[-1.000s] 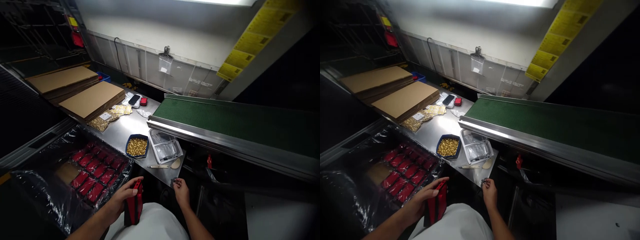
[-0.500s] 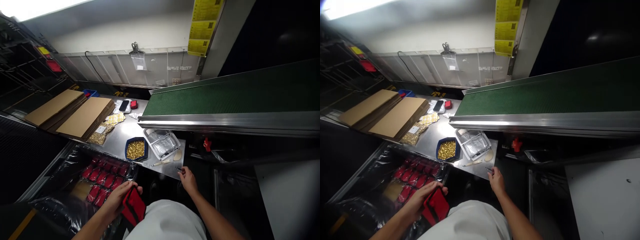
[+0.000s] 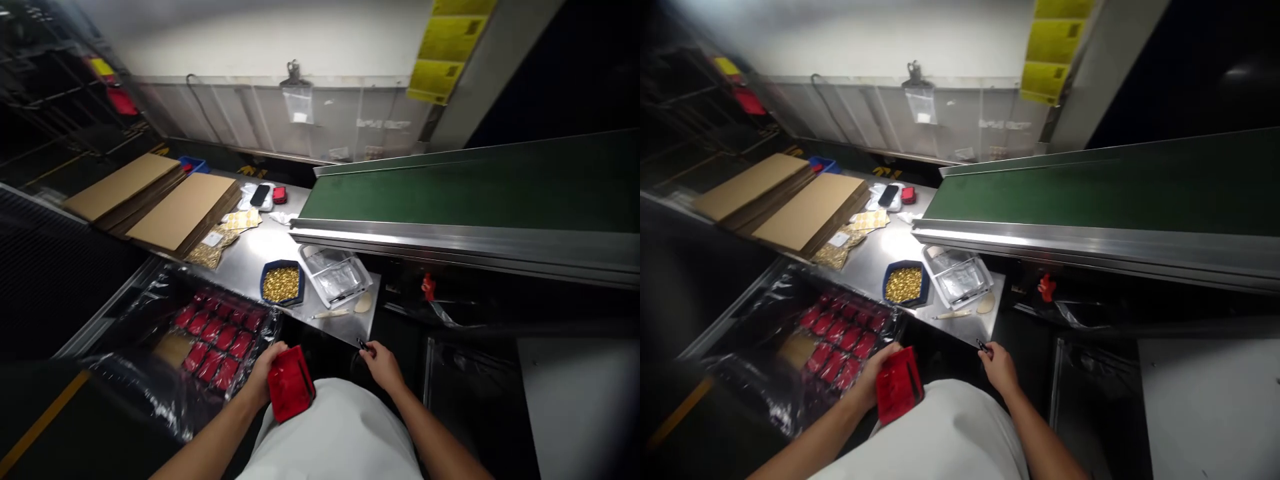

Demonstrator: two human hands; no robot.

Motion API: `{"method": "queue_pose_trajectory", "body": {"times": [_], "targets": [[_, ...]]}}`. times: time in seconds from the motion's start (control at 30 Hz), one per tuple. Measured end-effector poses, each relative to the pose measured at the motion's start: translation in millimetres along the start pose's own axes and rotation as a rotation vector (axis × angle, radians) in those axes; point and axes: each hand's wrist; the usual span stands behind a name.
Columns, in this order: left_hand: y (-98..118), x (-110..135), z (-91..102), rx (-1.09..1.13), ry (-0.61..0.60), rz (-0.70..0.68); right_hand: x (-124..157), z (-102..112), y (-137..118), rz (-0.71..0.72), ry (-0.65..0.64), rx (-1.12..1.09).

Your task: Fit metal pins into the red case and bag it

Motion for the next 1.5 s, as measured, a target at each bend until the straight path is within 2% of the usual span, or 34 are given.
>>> {"method": "queue_pose_trajectory", "body": {"times": [0.13,0.23,0.37,0.47,0.53,0.6,0.8,1.17,1.5], "targets": [[-7.8,-7.8,-1.5,0.210,-0.245,0.094,-1.8,4.4,-24.5,0.024,-0.075,-0.061],[-6.7,-9.6,-4.6,0.296,-0.339,0.110,2.5,11.9,-62.9,0.070,-0.102,-0.095],[4.1,-7.9,-6.1,0.349,-0.308,0.048,26.3,25.8,-139.9,0.185,-0.111,-0.124],[18.1,4.1,-9.0,0.348,-0.286,0.013,52.1,32.9,-199.3,0.348,-0.178,-0.098],[27.9,17.1,-14.2,0.326,-0.285,-0.013,66.8,34.3,-229.1,0.461,-0.224,-0.044],[36.2,30.6,-20.9,0.312,-0.278,-0.034,76.0,33.1,-247.9,0.529,-0.243,0.006],[46.6,51.1,-32.0,0.304,-0.307,-0.030,79.4,27.7,-263.3,0.619,-0.222,0.046],[53.3,54.5,-35.5,0.273,-0.324,-0.005,79.5,36.7,-268.2,0.620,-0.228,0.012],[56.4,51.7,-43.5,0.207,-0.281,0.087,74.7,48.2,-261.2,0.652,-0.280,0.003]]}}
Point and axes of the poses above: each hand's wrist, its own x-axis away from the middle knuckle, its own z-axis out of the back of the hand, y = z × x, and after that the axes turned 3 degrees about z, right-handed
